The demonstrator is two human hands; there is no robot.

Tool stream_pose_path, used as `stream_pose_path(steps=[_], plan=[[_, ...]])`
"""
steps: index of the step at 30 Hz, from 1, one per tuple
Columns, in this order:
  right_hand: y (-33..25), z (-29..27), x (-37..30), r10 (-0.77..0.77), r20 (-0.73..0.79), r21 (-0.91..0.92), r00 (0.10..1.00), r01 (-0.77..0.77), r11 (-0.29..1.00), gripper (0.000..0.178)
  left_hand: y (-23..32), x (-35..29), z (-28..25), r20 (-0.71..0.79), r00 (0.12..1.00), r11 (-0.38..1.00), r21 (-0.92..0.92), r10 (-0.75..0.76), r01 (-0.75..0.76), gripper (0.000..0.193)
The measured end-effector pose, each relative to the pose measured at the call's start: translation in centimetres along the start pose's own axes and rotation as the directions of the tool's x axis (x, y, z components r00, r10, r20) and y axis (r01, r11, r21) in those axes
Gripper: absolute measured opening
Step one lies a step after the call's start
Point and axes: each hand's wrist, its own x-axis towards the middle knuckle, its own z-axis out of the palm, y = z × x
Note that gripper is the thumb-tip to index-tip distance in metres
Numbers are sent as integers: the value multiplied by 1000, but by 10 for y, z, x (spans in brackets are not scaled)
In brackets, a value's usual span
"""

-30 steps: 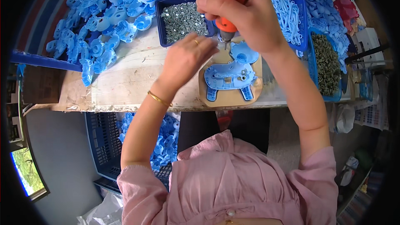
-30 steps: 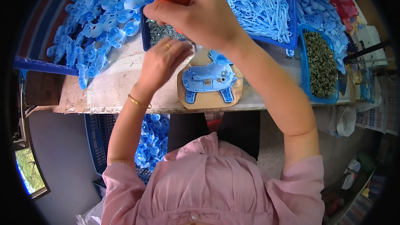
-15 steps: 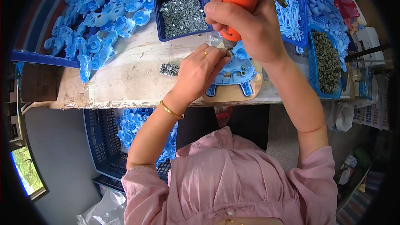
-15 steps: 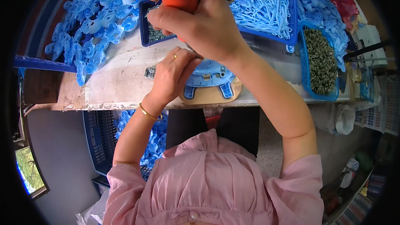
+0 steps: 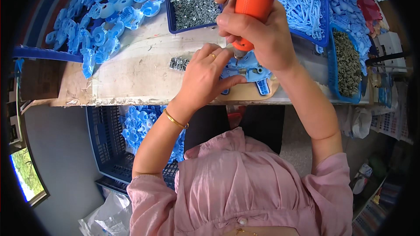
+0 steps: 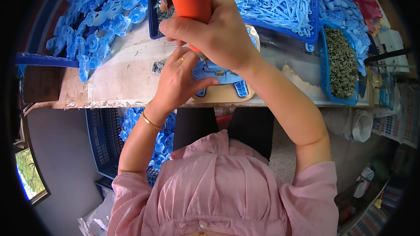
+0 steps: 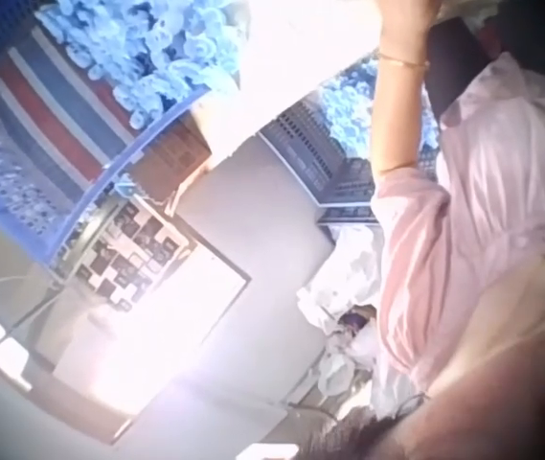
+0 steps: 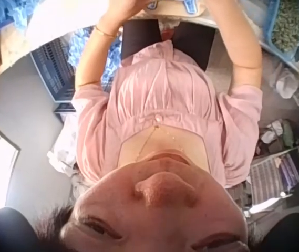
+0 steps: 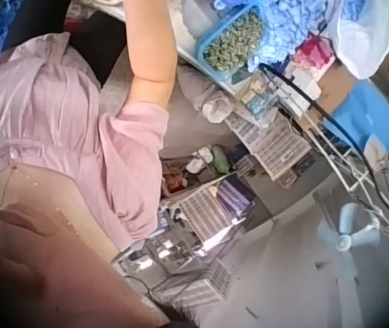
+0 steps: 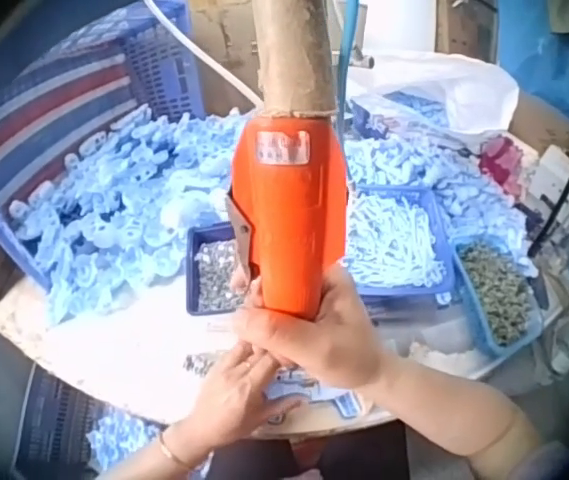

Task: Assembling blue plastic toy parts by manually attaching small components using a press tool.

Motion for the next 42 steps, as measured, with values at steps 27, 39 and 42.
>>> stream_pose_path(steps=[27, 39, 42], plan=[[22, -1, 3, -128, 88, -48, 988, 133, 990, 10, 0, -3, -4, 27, 996, 993, 78, 84, -86, 33], [41, -1, -1, -24, 4, -58, 1000, 24, 998, 29, -1, -12, 0, 55, 996, 971, 230, -76, 62, 74], [43, 1, -3, -22, -4, -98, 1000, 22, 995, 26, -4, -14, 2, 59, 995, 973, 222, -81, 66, 72]])
